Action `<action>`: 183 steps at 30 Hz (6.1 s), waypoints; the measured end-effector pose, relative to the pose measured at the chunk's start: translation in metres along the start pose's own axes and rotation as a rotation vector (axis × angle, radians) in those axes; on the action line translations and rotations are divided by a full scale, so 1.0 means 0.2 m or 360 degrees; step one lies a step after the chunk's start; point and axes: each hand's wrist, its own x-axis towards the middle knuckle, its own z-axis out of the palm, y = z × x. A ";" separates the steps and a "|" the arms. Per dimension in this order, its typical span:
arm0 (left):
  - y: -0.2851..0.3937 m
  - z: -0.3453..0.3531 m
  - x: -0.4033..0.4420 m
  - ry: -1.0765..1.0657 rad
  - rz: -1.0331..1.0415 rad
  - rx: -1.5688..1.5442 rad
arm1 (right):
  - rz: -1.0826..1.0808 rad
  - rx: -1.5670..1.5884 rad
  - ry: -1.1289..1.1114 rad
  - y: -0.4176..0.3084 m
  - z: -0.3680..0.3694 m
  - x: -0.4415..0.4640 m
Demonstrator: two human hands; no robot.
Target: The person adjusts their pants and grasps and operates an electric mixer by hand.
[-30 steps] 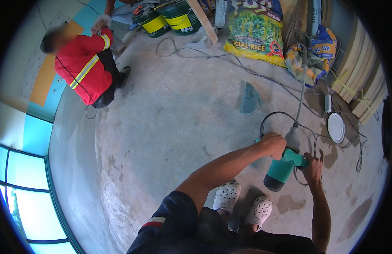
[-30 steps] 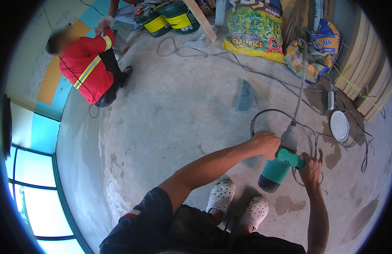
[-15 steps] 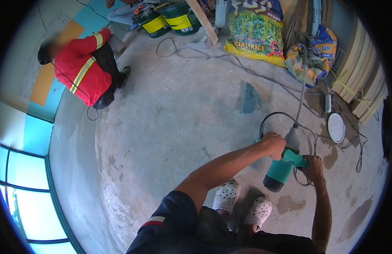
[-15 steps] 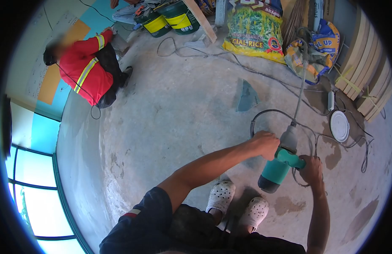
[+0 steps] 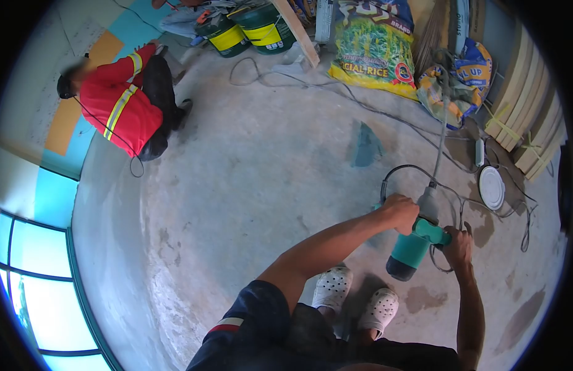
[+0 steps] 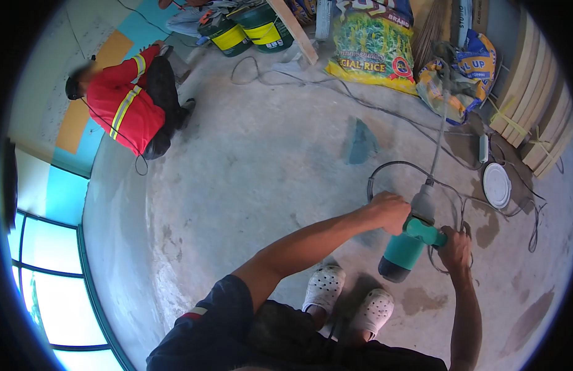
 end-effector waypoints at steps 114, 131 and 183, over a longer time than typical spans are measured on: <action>0.01 -0.07 -0.01 0.0007 -0.0015 0.0055 | 0.0017 0.0058 -0.0010 -0.05 -0.08 0.04; 0.01 -0.06 0.00 -0.0048 -0.0057 0.0030 | -0.0003 0.0007 -0.0020 0.01 -0.03 0.02; 0.00 -0.08 0.00 -0.0073 -0.0057 0.0053 | -0.0034 0.0079 0.0008 -0.01 -0.07 0.04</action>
